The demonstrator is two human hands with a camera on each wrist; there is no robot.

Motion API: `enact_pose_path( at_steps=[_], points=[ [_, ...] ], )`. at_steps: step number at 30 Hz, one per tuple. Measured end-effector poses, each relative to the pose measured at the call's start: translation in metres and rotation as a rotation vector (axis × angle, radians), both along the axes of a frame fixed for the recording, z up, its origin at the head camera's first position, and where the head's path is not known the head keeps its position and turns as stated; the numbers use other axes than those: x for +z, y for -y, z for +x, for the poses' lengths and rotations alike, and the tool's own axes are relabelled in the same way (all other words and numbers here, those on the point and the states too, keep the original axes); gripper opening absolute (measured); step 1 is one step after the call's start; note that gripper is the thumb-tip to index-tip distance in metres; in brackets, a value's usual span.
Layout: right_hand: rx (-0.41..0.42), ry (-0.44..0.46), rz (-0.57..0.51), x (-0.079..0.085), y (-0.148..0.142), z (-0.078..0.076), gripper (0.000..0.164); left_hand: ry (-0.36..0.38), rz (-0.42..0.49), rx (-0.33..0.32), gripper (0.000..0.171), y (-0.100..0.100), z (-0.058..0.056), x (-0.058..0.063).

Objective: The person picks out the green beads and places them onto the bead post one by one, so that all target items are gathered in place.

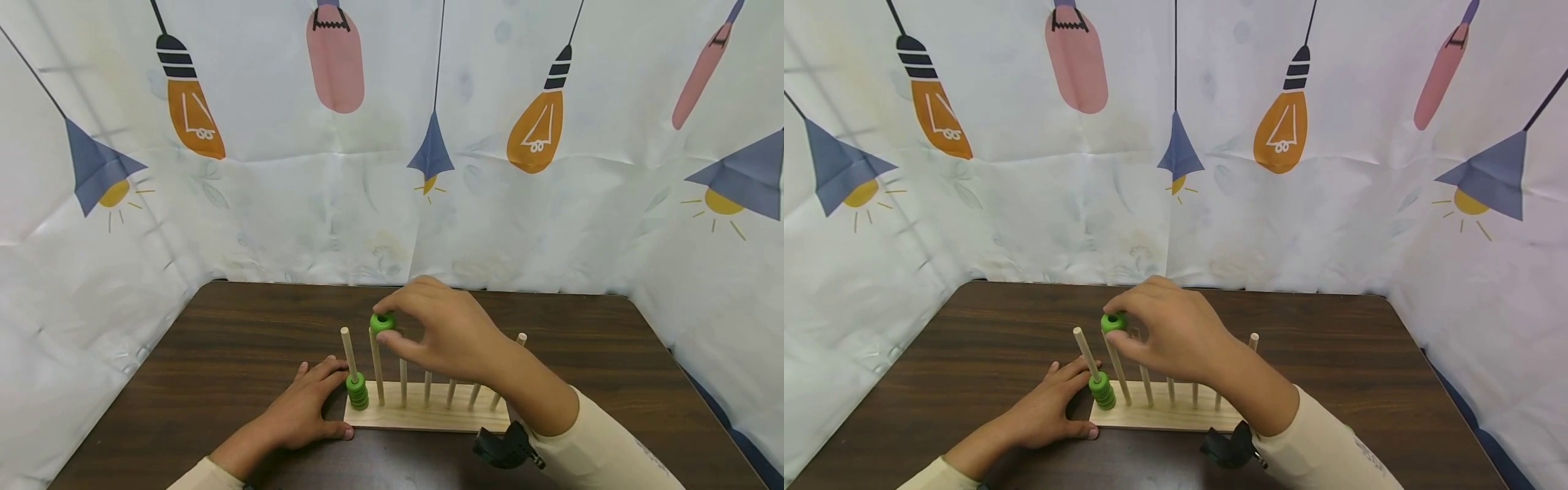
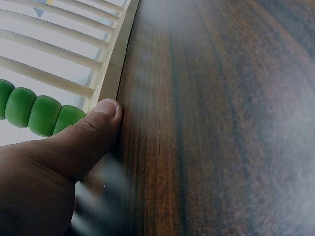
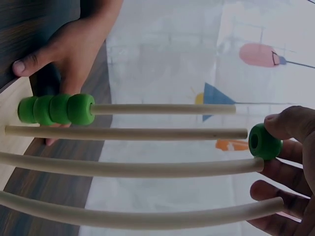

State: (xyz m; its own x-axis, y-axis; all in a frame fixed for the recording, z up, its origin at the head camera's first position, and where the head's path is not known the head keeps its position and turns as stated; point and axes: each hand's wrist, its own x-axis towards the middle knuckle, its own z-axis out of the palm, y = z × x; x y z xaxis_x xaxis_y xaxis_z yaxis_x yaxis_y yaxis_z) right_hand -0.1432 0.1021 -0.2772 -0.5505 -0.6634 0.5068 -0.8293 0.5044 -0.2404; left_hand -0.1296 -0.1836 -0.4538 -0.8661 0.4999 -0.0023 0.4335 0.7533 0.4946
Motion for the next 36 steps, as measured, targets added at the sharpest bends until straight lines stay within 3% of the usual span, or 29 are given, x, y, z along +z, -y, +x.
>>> enact_pose_path(
  at_steps=[10, 22, 29, 36],
  points=[
    [0.018, -0.013, -0.004, 0.002, 0.011, -0.001, 0.026, -0.014, 0.013, -0.009, 0.09, 0.0, 0.0, 0.001],
    [0.011, 0.043, 0.041, 0.003, 0.026, -0.003, 0.026, -0.005, 0.0, -0.004, 0.09, 0.001, -0.001, -0.003],
    [0.024, 0.015, 0.024, 0.001, 0.034, -0.006, 0.023, -0.026, 0.0, -0.008, 0.088, 0.001, -0.002, -0.005],
    [0.012, 0.04, 0.061, 0.002, 0.041, -0.008, 0.023, -0.002, -0.001, -0.004, 0.089, 0.0, -0.002, -0.003]
  ],
)
